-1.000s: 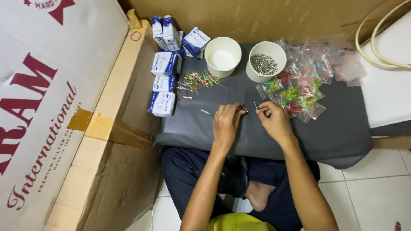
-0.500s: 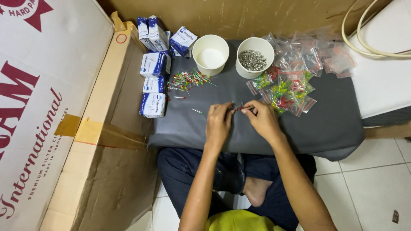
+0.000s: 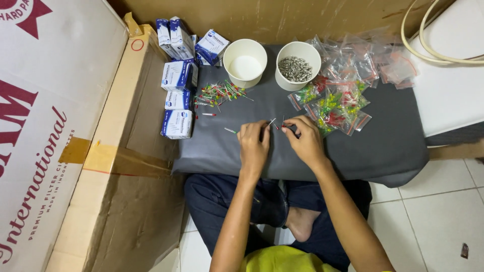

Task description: Sorting and bagging small LEDs and metal components into plastic bags.

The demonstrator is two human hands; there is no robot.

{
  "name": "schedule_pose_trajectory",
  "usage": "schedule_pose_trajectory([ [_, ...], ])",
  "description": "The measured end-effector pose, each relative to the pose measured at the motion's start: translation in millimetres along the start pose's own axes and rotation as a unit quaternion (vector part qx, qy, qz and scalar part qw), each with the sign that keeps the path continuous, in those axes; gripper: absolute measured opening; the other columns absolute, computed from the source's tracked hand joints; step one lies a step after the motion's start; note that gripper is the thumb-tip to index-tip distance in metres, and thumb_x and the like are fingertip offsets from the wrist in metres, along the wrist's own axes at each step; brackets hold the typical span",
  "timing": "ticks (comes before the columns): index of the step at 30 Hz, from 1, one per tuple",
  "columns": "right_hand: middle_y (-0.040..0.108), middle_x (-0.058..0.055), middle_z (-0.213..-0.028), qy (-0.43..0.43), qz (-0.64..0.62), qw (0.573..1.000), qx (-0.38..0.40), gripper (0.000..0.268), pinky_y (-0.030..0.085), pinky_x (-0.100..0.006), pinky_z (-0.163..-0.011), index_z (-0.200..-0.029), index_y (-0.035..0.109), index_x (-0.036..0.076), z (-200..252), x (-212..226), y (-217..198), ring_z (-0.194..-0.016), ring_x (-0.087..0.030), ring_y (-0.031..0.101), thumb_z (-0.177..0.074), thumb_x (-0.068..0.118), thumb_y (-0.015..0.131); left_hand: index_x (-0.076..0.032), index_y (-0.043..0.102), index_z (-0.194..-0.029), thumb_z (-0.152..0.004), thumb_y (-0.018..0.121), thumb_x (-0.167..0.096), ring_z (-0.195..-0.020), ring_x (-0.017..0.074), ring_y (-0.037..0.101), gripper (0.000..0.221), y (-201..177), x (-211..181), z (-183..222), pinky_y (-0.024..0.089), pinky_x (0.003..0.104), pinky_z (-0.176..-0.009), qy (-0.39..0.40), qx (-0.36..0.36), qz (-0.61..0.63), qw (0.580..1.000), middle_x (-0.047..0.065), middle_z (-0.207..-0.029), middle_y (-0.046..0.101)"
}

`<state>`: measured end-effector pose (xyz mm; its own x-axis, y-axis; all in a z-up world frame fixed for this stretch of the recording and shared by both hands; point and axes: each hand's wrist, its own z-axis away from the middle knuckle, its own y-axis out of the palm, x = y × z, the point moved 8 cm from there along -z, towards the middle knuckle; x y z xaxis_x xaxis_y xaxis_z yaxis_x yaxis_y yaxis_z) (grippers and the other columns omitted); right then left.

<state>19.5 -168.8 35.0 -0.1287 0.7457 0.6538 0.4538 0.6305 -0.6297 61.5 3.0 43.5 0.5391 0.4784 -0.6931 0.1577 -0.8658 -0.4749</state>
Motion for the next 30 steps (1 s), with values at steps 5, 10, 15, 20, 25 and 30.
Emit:
schedule_pose_trajectory([
  [5,0.073,-0.009,-0.104,-0.01,0.017,1.0,-0.004,0.021,0.054,-0.038,-0.063,-0.11,0.075,0.005,-1,5,-1,-0.071,-0.026,0.064,-0.089,0.008,0.078,-0.015,0.072,-0.102,-0.087,0.076,-0.012,-0.093,0.0188,0.063,0.016,9,6,5,0.046,0.032,-0.084,-0.008,0.009,-0.045,0.999,-0.002,-0.086,0.069],
  [10,0.074,-0.009,-0.105,-0.018,0.011,1.0,-0.01,0.02,0.054,-0.038,-0.062,-0.109,0.076,0.006,0,5,-2,-0.069,-0.025,0.064,-0.09,0.008,0.079,-0.016,0.071,-0.103,-0.084,0.078,-0.017,-0.095,0.0195,0.062,0.02,10,0,4,0.044,0.034,-0.086,0.01,0.03,-0.069,0.997,-0.002,-0.086,0.068],
  [15,0.076,-0.007,-0.106,-0.025,-0.015,0.999,-0.014,0.018,0.052,-0.036,-0.066,-0.107,0.076,0.007,0,1,-2,-0.07,-0.025,0.063,-0.09,0.005,0.078,-0.018,0.073,-0.102,-0.084,0.078,-0.014,-0.098,0.0199,0.063,0.02,11,-11,0,0.04,0.035,-0.093,0.045,0.077,-0.032,0.995,-0.003,-0.091,0.071],
  [20,0.077,-0.005,-0.106,-0.036,-0.011,0.999,-0.014,0.016,0.052,-0.035,-0.067,-0.105,0.076,0.009,0,7,-4,-0.07,-0.023,0.062,-0.09,0.004,0.077,-0.02,0.073,-0.104,-0.084,0.078,-0.012,-0.099,0.0181,0.063,0.022,12,-12,-2,0.038,0.035,-0.096,0.038,0.089,-0.033,0.995,-0.004,-0.092,0.073],
  [25,0.078,-0.002,-0.104,-0.043,-0.007,0.999,-0.011,0.014,0.052,-0.034,-0.069,-0.104,0.076,0.011,0,10,-3,-0.07,-0.023,0.062,-0.091,0.005,0.076,-0.02,0.074,-0.108,-0.087,0.077,-0.014,-0.103,0.0179,0.062,0.022,10,-14,-4,0.037,0.037,-0.097,0.016,0.095,-0.047,0.994,-0.005,-0.097,0.074],
  [30,0.078,-0.005,-0.102,-0.033,-0.016,0.999,-0.008,0.011,0.052,-0.034,-0.069,-0.1,0.076,0.009,-1,14,-5,-0.07,-0.024,0.063,-0.091,0.003,0.075,-0.021,0.074,-0.111,-0.088,0.077,-0.017,-0.109,0.0185,0.061,0.023,11,-13,-6,0.037,0.038,-0.096,0.001,0.109,-0.04,0.993,-0.006,-0.102,0.075],
])
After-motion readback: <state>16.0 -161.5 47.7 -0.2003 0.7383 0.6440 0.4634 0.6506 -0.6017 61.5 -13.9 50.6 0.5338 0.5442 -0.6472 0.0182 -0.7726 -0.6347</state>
